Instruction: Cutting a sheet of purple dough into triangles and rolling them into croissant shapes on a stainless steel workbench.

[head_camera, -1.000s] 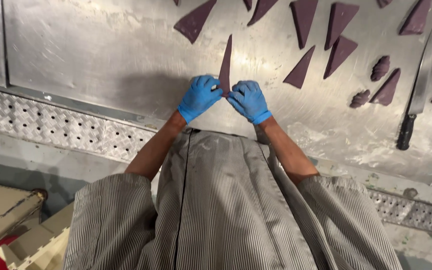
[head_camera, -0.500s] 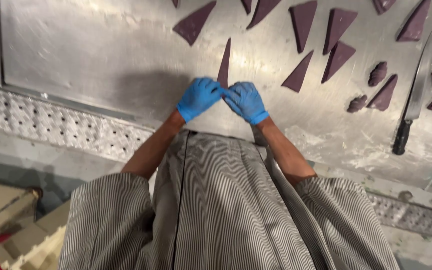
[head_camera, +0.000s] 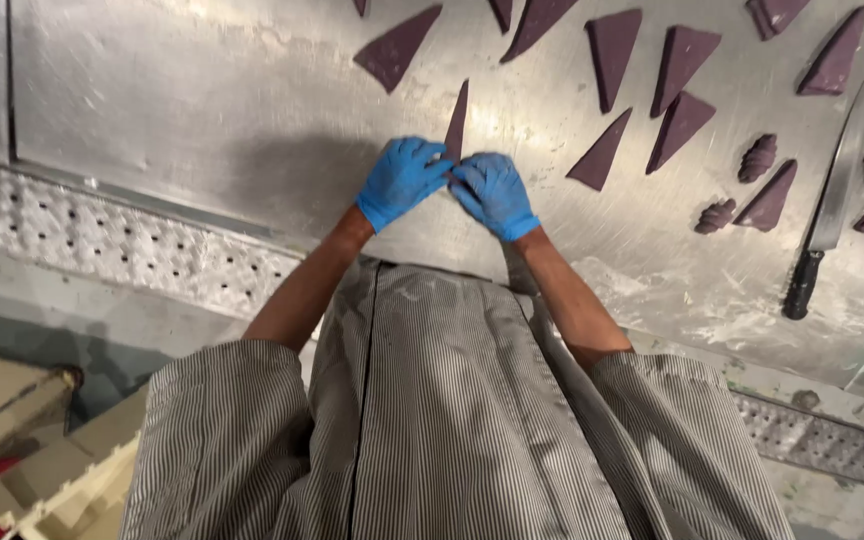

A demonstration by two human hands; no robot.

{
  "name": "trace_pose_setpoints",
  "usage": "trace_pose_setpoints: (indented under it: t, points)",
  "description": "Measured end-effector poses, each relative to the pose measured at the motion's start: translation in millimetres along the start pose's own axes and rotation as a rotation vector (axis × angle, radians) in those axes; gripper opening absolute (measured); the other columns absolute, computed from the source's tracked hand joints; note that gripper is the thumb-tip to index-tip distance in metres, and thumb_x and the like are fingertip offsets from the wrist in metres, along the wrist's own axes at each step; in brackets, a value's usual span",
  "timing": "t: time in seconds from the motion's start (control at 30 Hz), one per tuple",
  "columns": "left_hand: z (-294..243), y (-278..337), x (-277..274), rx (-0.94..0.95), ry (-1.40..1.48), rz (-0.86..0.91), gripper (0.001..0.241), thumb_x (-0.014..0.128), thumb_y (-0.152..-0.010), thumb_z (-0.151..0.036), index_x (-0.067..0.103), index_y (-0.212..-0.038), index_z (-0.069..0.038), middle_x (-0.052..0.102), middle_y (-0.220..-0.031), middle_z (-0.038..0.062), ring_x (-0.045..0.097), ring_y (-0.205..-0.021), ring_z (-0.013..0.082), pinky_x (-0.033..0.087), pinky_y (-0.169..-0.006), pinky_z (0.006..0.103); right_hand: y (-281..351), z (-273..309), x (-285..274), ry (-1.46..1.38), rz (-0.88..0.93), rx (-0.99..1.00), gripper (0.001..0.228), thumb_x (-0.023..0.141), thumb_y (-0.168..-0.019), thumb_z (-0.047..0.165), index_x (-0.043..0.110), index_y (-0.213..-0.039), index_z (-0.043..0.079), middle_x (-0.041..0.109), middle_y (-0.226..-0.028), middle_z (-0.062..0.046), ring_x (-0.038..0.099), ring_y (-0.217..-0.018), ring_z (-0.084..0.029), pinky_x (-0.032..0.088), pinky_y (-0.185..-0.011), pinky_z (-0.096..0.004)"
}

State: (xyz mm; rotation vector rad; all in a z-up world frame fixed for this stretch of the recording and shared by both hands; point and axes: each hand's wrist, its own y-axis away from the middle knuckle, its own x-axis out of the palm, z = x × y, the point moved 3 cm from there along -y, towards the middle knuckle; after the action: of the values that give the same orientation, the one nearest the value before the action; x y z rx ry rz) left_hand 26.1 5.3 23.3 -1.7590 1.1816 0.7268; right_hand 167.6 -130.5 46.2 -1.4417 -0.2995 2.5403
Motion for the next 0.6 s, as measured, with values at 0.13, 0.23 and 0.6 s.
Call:
trace_pose_setpoints:
  t: [0.13, 0.23, 0.6]
  points:
    - [9.4, -4.8, 10.9, -0.063, 0.073, -0.007, 0.041, 0.082, -0.085, -0.029, 0.071, -0.120, -0.010, 0.064, -0.124, 0.005, 0.061, -0.110, 0.0245, 0.048, -0.096, 0.0413, -11.4, -3.9, -7.0, 0.004, -0.003, 0.013, 0.031, 0.077, -0.094, 0.023, 0.065, -0.119, 0.009, 0.064, -0.111, -0.010, 0.060, -0.107, -0.032, 0.047, -0.097, -0.045]
    - [15.0, -8.7, 11.4, -0.038, 0.005, 0.009, 0.041, 0.082, -0.087, -0.029, 0.067, -0.122, -0.013, 0.064, -0.127, 0.004, 0.062, -0.111, 0.0245, 0.048, -0.096, 0.0405, -16.0, -7.1, -9.7, -0.013, -0.001, 0.011, 0.034, 0.078, -0.093, 0.024, 0.065, -0.120, 0.007, 0.063, -0.111, -0.011, 0.059, -0.107, -0.033, 0.046, -0.097, -0.046]
    - [2.5, -35.0, 8.8, -0.219, 0.092, 0.037, 0.065, 0.077, -0.096, -0.025, 0.050, -0.152, -0.007, 0.071, -0.111, 0.007, 0.065, -0.096, 0.0244, 0.050, -0.090, 0.0373, -12.5, 0.7, -17.7, -0.135, -0.170, 0.238, 0.051, 0.076, -0.098, 0.026, 0.054, -0.140, 0.008, 0.058, -0.133, -0.017, 0.053, -0.124, -0.037, 0.044, -0.109, -0.046]
